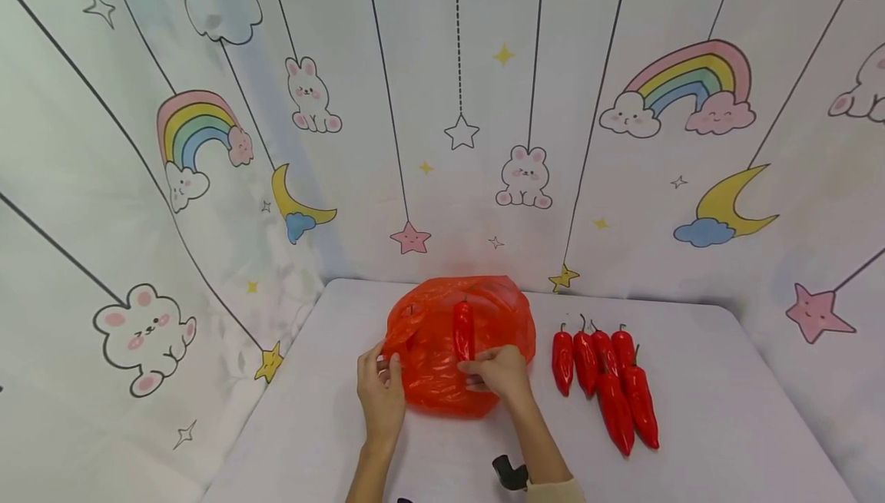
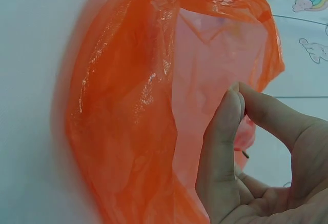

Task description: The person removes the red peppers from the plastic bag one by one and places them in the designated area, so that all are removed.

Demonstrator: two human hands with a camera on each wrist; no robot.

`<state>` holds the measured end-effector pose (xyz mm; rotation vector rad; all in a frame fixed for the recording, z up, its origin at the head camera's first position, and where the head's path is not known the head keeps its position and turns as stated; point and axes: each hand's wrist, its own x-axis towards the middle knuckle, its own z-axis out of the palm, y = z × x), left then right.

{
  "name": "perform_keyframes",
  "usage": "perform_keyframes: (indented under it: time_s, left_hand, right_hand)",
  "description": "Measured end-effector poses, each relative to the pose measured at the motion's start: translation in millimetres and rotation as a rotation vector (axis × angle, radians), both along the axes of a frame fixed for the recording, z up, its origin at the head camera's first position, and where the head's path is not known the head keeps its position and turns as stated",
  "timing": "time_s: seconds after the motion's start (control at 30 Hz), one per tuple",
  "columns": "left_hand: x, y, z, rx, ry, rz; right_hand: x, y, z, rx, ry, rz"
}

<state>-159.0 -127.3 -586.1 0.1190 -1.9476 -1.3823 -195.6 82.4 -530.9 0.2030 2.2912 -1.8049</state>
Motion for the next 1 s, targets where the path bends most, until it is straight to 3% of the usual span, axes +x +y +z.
perform_keyframes:
  time_s: [0.63, 1.0]
  left_hand:
    - [-1.6, -0.2, -1.6, -0.015, 0.013, 0.005]
    - [-0.6, 0.9, -2.0, -0.003, 0.009, -0.003]
  right_hand:
    - [13.9, 26, 1.5, 0.033, -0.002, -0.063]
    - [21.7, 43, -6.5, 0.035, -0.02, -0.097]
